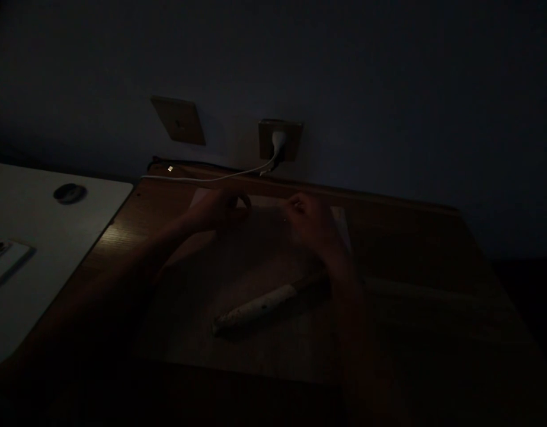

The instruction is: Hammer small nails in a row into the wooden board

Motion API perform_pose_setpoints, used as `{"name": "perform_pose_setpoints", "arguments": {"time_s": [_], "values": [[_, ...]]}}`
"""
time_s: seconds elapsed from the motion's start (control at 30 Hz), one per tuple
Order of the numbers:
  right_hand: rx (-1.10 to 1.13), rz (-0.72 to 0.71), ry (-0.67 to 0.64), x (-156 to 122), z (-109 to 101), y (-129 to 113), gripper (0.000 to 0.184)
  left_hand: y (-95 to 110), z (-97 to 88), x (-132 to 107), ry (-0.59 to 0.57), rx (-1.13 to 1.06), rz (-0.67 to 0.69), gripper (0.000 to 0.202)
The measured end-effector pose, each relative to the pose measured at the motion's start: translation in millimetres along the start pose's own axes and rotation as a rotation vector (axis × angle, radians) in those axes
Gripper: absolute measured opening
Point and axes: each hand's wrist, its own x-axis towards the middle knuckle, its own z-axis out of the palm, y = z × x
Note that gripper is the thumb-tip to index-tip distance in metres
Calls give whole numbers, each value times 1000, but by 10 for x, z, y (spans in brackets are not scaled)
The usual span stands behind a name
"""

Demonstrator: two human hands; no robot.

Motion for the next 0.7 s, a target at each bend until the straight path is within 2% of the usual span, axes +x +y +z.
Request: {"name": "perform_pose_setpoints", "arguments": {"time_s": [0.13,0.2,0.4,0.53,0.7], "values": [[-495,-74,59,-33,94,69,12,36,18,-36,-54,143,29,28],[-624,-109,40,-48,108,92,17,38,17,-47,-63,174,45,27],[-751,-105,-28,-50,82,134,13,77,5,-65,-63,333,126,25],[-795,-120,-40,-47,68,137,9,117,9,-71,-61,402,112,23],[-714,-139,-68,-39,47,115,8,96,56,-76,-14,401,108,20]]}}
